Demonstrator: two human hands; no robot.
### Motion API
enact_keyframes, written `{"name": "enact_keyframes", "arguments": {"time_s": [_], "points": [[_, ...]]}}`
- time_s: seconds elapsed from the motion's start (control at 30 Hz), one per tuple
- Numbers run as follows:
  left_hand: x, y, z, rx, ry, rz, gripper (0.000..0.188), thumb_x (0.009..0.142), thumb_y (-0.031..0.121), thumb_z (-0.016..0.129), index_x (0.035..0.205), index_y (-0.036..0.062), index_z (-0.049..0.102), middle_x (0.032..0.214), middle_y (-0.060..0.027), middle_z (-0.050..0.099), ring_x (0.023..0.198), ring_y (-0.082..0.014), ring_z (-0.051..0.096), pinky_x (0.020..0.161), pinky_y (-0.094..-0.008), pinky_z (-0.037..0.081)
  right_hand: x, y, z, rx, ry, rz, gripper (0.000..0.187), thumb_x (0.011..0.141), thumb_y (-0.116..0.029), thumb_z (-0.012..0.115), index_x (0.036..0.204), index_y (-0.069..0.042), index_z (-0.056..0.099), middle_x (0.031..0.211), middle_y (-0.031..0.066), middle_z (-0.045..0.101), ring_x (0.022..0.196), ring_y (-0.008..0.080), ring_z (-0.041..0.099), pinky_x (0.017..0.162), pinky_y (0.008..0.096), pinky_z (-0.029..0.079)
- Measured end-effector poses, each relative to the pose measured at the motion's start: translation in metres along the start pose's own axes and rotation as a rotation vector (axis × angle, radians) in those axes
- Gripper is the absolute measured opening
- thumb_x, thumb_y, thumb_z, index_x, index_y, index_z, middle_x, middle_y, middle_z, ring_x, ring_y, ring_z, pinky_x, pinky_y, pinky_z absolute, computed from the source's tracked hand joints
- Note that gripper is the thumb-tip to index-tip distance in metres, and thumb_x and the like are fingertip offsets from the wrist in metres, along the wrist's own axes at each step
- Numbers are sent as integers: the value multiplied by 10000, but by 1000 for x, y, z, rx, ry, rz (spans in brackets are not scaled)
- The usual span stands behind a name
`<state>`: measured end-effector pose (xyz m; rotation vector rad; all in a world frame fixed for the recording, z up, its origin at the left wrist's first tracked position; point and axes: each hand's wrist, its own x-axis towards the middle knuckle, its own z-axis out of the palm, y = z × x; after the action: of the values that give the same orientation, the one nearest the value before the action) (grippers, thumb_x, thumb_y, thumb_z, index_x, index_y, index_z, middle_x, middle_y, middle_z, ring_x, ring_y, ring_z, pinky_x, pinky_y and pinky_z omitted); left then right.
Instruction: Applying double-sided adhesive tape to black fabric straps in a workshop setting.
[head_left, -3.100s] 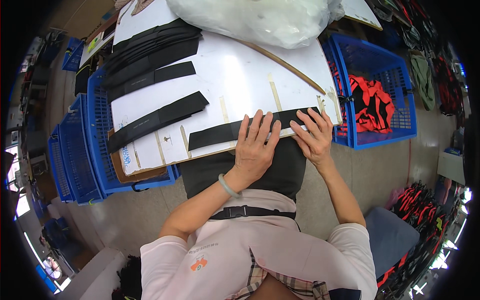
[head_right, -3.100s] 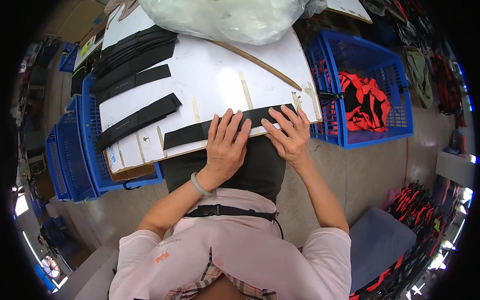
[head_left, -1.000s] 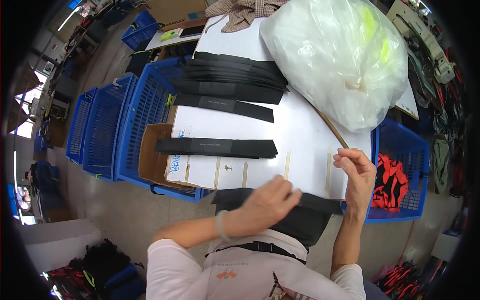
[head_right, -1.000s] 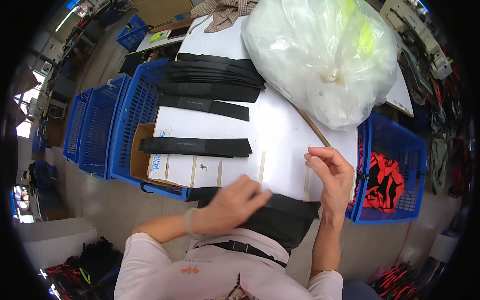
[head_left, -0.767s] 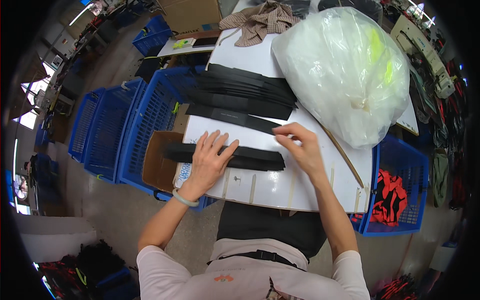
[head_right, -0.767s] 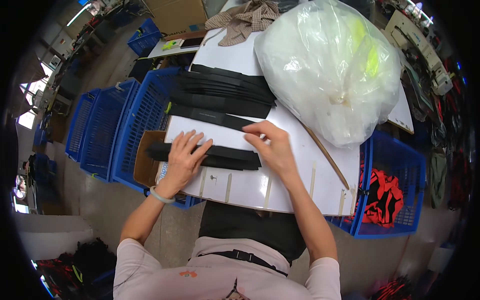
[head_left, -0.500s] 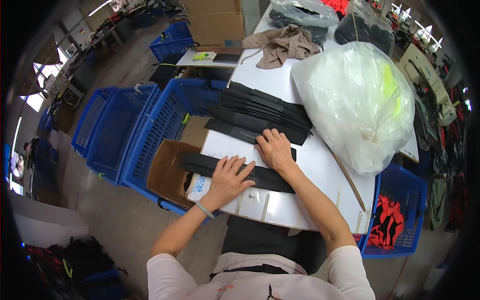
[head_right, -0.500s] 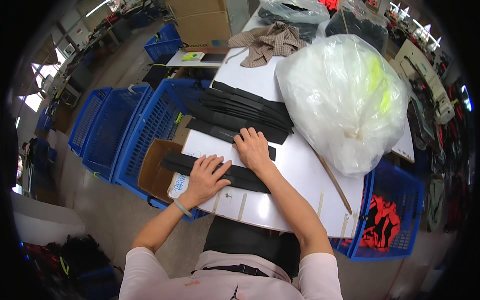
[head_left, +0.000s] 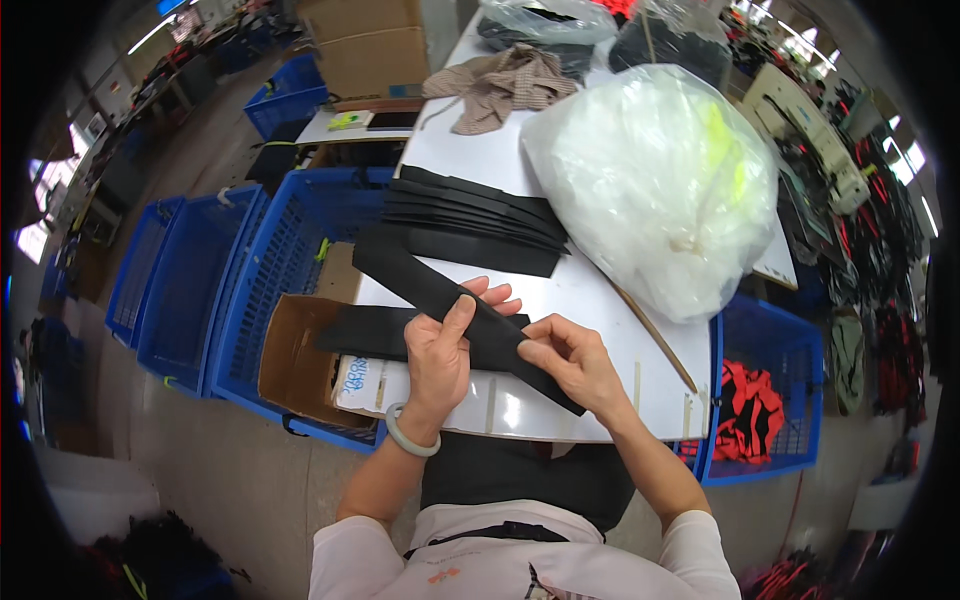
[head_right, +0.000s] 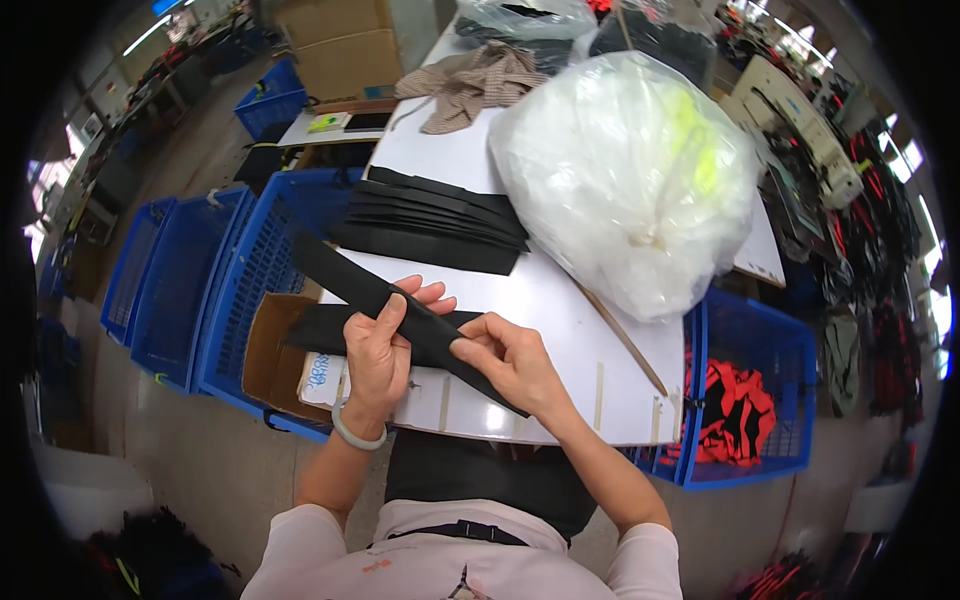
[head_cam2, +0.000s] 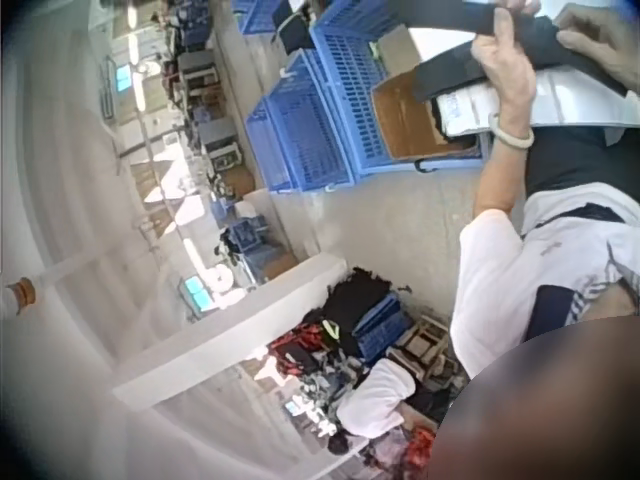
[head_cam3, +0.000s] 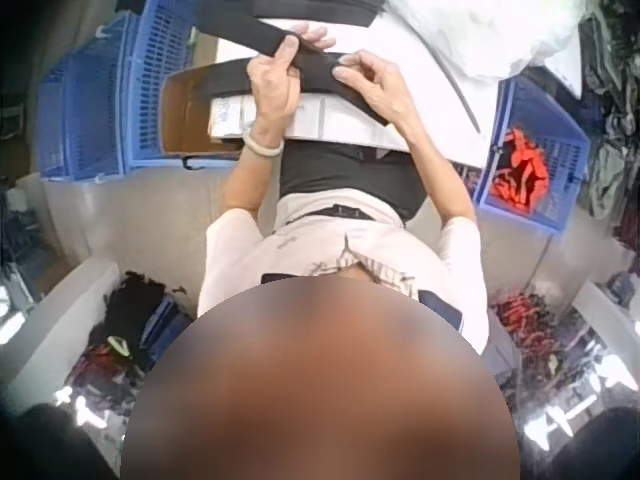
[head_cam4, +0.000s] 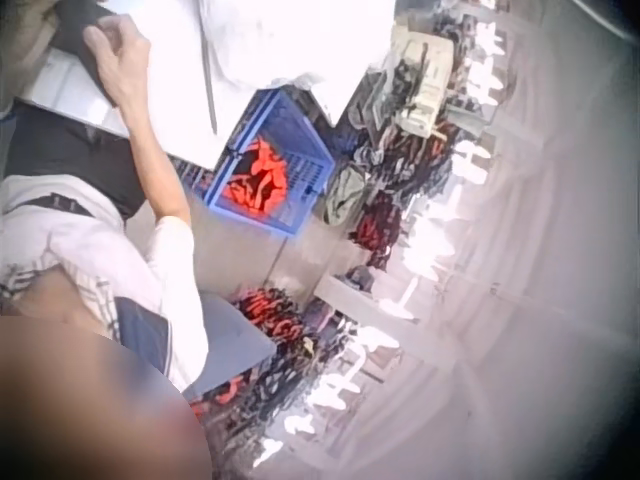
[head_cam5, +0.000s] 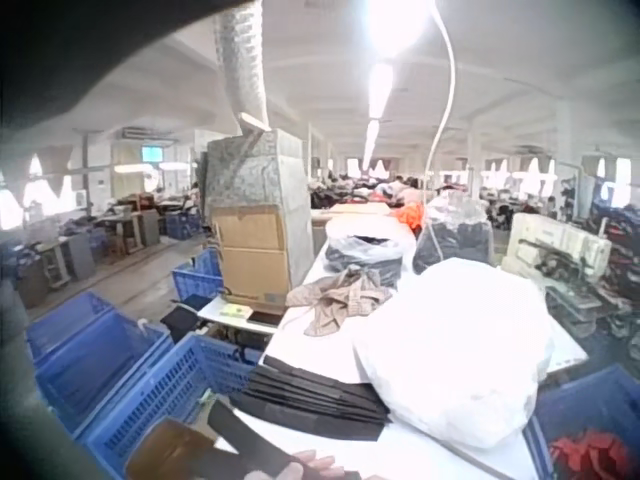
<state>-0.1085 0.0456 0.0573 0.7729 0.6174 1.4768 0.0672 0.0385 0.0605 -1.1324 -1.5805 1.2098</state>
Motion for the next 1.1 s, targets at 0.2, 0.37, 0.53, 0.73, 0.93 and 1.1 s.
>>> {"name": "enact_keyframes", "arguments": {"time_s": [0.2, 0.37, 0.53, 0.73, 0.93, 1.1], "points": [[-10, -24, 30, -37, 10, -104, 319, 990, 162, 531, 1169, -101, 555, 1091, -261, 648, 985, -345, 674, 871, -429, 566, -40, 6, -16, -18, 113, 149, 233, 840, -171, 748, 794, 25, 629, 553, 4, 522, 527, 55, 423, 484, 245, 347], [-11, -29, 49, -152, 3, -196, 284, 985, 165, 546, 1118, -85, 573, 1010, -246, 674, 907, -334, 697, 835, -422, 582, -57, 9, -31, 65, 121, 135, 240, 857, -183, 728, 777, 25, 638, 546, 1, 522, 523, 52, 416, 472, 252, 333], [-11, -46, 58, 169, 79, -32, 244, 979, 170, 563, 1057, -61, 565, 925, -224, 687, 854, -311, 708, 784, -389, 591, -62, 14, -30, 48, 173, 85, 243, 877, -185, 700, 781, 29, 642, 527, 20, 503, 511, 60, 414, 464, 258, 328], [-6, -59, 79, -136, 34, -188, 263, 1019, 252, 490, 936, 4, 520, 709, -57, 539, 640, -166, 579, 723, -376, 575, -63, 29, -37, -167, 264, 66, 212, 868, -149, 693, 778, 30, 625, 580, 129, 551, 476, 178, 470, 472, 313, 385], [1, -68, 86, -148, 136, -145, 297, 1032, 299, 458, 960, 12, 476, 689, -28, 414, 607, -145, 431, 671, -362, 510, -61, 32, -26, -403, 520, -374, 352, 734, -109, 791, 1008, 10, 606, 878, 154, 632, 744, 316, 653, 633, 368, 523], [3, -66, 91, -318, 128, -217, 265, 1032, 276, 455, 1090, 18, 466, 759, -48, 467, 700, -171, 487, 872, -422, 487, -65, 32, -33, -479, 535, -351, 435, 698, -113, 829, 1052, 22, 615, 913, 164, 655, 799, 301, 675, 671, 341, 542]]}}
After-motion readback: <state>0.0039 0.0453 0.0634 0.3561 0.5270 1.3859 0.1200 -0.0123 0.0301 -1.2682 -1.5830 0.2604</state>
